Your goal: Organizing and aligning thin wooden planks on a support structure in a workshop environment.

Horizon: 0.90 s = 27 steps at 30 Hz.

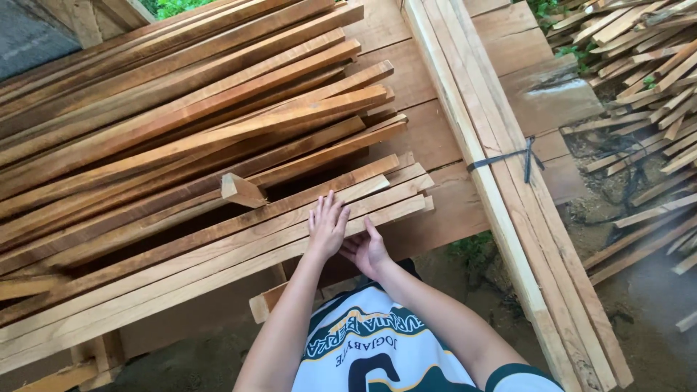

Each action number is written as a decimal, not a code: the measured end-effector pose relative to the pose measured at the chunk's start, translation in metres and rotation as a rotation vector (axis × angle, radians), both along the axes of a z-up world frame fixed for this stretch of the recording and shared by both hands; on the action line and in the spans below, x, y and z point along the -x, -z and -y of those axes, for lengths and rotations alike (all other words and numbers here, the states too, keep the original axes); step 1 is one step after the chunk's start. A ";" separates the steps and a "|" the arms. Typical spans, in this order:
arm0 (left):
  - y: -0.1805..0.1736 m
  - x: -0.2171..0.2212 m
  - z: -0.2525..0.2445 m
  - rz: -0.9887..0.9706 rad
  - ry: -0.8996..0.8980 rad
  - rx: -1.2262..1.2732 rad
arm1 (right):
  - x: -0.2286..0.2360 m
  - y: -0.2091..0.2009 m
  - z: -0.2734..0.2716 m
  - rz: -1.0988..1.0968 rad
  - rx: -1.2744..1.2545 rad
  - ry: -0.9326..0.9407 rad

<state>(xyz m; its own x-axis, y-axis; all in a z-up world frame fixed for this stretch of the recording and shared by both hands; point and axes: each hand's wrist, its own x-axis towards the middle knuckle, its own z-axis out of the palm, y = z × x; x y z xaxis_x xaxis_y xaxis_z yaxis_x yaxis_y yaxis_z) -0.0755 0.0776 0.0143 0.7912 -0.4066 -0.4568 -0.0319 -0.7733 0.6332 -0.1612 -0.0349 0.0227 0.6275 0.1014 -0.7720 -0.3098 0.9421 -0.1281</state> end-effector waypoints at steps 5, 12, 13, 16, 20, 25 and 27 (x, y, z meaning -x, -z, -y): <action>-0.001 0.003 0.001 0.040 0.010 -0.001 | 0.003 0.023 0.008 0.035 0.010 -0.005; 0.004 0.005 0.000 0.141 0.058 -0.046 | 0.007 0.042 0.038 -0.083 0.324 0.065; 0.001 0.005 0.001 0.142 0.059 -0.042 | 0.006 0.040 0.039 -0.082 0.328 0.066; -0.012 0.004 0.001 0.177 0.116 -0.142 | 0.003 0.042 0.040 -0.105 0.351 0.090; -0.026 0.006 0.005 0.161 0.172 -0.196 | 0.008 0.063 0.065 -0.156 0.420 0.138; -0.020 0.010 0.004 0.213 0.224 -0.256 | 0.021 0.036 0.132 -0.134 0.503 -0.065; -0.012 0.012 0.002 0.304 0.222 -0.272 | 0.034 0.062 0.172 -0.210 0.700 -0.298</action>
<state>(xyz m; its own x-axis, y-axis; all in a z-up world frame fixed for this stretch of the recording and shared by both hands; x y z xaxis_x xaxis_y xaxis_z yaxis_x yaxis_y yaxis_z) -0.0875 0.0755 0.0260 0.8132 -0.4786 -0.3312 -0.3680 -0.8637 0.3444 -0.1951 -0.2071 -0.0388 0.4842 -0.3112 -0.8177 -0.6200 0.5374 -0.5717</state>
